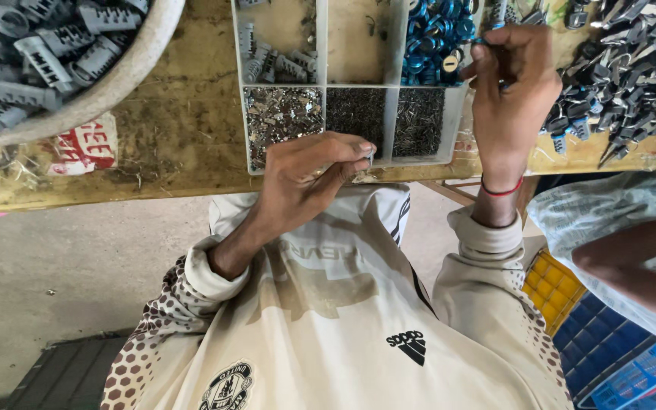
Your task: The person sits at a workbench and assembles small metal fittings by hand. They pick components from a compartment tray, press a blue insert into a metal body, and place completed assemblies onto a pile on the bench, repeating the cycle.
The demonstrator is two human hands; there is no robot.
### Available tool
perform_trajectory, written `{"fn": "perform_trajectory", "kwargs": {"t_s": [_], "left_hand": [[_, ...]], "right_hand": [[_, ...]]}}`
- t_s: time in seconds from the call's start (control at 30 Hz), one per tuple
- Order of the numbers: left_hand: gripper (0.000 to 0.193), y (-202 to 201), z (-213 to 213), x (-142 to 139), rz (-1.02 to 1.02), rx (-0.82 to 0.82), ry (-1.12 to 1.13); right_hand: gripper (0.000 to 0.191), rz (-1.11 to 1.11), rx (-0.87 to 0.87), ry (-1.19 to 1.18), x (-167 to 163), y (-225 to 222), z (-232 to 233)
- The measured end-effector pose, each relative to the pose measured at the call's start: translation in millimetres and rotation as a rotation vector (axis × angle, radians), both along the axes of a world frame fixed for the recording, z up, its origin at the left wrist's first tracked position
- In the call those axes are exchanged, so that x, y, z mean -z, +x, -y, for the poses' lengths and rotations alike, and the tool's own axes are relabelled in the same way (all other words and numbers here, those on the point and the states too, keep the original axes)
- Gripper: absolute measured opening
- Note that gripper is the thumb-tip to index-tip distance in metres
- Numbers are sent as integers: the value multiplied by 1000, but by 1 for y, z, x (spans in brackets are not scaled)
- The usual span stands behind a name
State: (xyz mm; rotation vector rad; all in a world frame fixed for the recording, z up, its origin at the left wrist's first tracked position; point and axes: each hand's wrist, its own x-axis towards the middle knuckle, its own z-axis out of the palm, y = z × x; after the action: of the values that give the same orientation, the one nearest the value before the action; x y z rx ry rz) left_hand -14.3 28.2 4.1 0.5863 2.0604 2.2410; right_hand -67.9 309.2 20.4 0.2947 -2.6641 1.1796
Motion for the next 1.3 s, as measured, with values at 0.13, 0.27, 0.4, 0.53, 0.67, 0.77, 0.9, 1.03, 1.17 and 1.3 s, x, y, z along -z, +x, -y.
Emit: {"fn": "perform_trajectory", "kwargs": {"t_s": [0.13,0.27,0.4,0.53,0.67,0.77,0.9,1.03,1.17,1.3], "left_hand": [[12,1,1,-1,8,13,27],[14,0,2,-4,-49,29,-10],[23,0,5,-7,-170,47,-136],[30,-1,5,-9,-310,34,-294],[19,-2,1,-11,-524,11,-457],[19,-3,3,-17,-623,50,-507],[22,-2,11,-25,-645,114,-523],[44,-3,12,-29,-625,180,-474],[49,1,5,-30,-311,204,-240],[44,13,-7,-27,-134,93,-150]], "right_hand": [[13,149,56,-429,-4,-1,3],[7,400,-4,-917,-21,13,12],[28,595,-99,-763,-38,44,32],[38,444,-243,-563,-45,60,43],[27,527,-334,-600,-47,62,39],[17,631,-370,-682,-45,62,39],[23,759,-247,-758,-39,64,44],[27,873,-342,-817,-32,67,42],[28,922,-421,-998,-28,75,44],[28,928,-338,-1167,-40,85,64]]}}
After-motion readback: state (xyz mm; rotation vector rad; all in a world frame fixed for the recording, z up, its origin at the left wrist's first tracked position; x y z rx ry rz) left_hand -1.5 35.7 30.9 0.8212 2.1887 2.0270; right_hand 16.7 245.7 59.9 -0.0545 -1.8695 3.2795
